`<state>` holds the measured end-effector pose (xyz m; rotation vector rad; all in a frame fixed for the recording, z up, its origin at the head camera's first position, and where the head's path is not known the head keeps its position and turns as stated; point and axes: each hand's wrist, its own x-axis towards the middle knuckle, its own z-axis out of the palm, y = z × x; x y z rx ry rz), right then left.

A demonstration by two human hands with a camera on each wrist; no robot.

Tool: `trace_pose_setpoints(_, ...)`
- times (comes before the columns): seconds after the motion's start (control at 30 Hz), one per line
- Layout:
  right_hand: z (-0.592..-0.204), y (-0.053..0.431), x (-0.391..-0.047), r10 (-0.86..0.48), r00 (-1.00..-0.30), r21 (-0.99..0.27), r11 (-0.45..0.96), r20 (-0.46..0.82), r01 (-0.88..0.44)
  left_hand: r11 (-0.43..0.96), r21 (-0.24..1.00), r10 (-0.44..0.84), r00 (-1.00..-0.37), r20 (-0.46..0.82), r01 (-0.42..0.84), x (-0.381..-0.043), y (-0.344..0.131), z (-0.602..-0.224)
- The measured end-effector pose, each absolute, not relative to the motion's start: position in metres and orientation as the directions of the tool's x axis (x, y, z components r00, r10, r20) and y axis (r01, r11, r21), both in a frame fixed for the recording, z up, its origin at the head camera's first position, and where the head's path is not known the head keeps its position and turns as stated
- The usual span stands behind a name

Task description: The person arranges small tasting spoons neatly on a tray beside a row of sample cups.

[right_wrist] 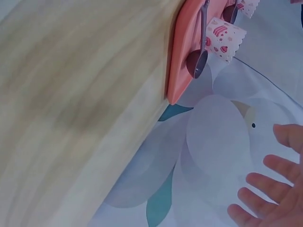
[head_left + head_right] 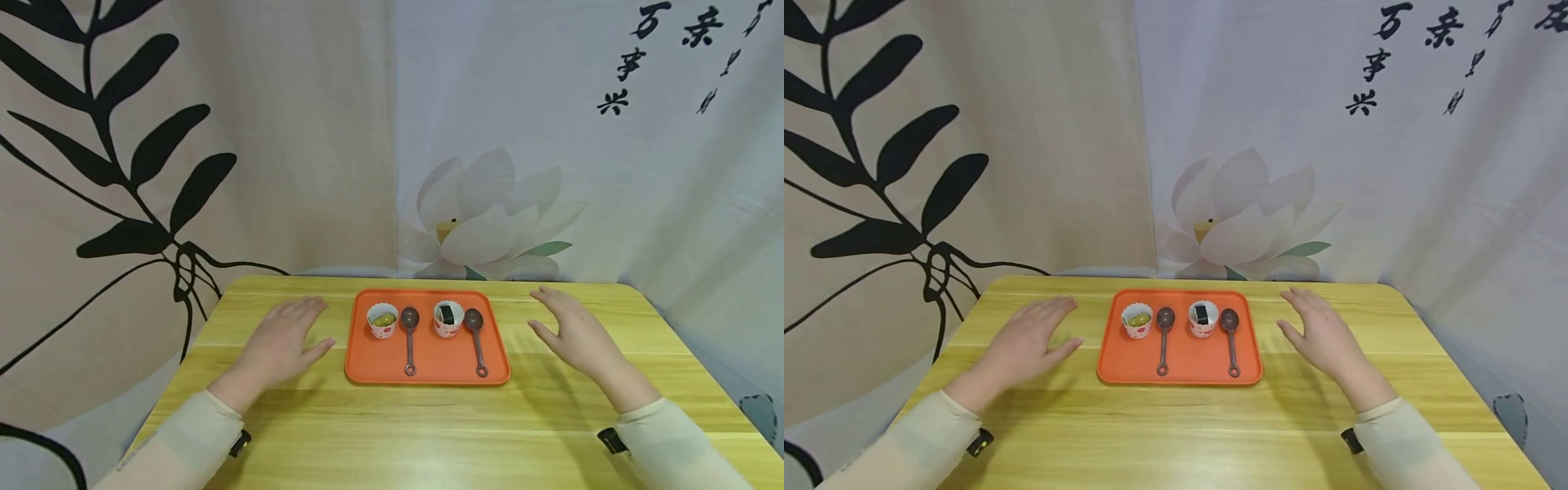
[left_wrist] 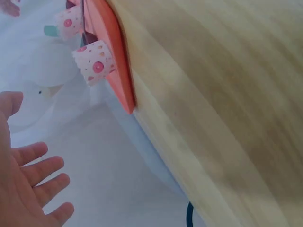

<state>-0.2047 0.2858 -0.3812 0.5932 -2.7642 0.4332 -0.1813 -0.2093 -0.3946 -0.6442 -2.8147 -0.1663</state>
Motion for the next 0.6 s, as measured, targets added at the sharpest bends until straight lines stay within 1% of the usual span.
trace_pose_setpoints(0.17,-0.374,0.286,-0.206,-0.373,-0.866,-0.206,0.867,0.333,-0.453,0.9,0.012,0.418,-0.868,0.268,0.437,-0.185,-0.211,-0.388)
trace_pose_setpoints(0.37,-0.366,0.287,-0.208,-0.402,-0.852,-0.166,0.865,0.334,-0.473,0.897,-0.011,0.427,-0.861,0.275,0.442,-0.186,-0.213,-0.383)
trace_pose_setpoints(0.6,-0.361,0.292,-0.205,-0.408,-0.861,-0.148,0.873,0.304,-0.465,0.905,-0.038,0.419,-0.872,0.253,0.424,-0.185,-0.215,-0.381)
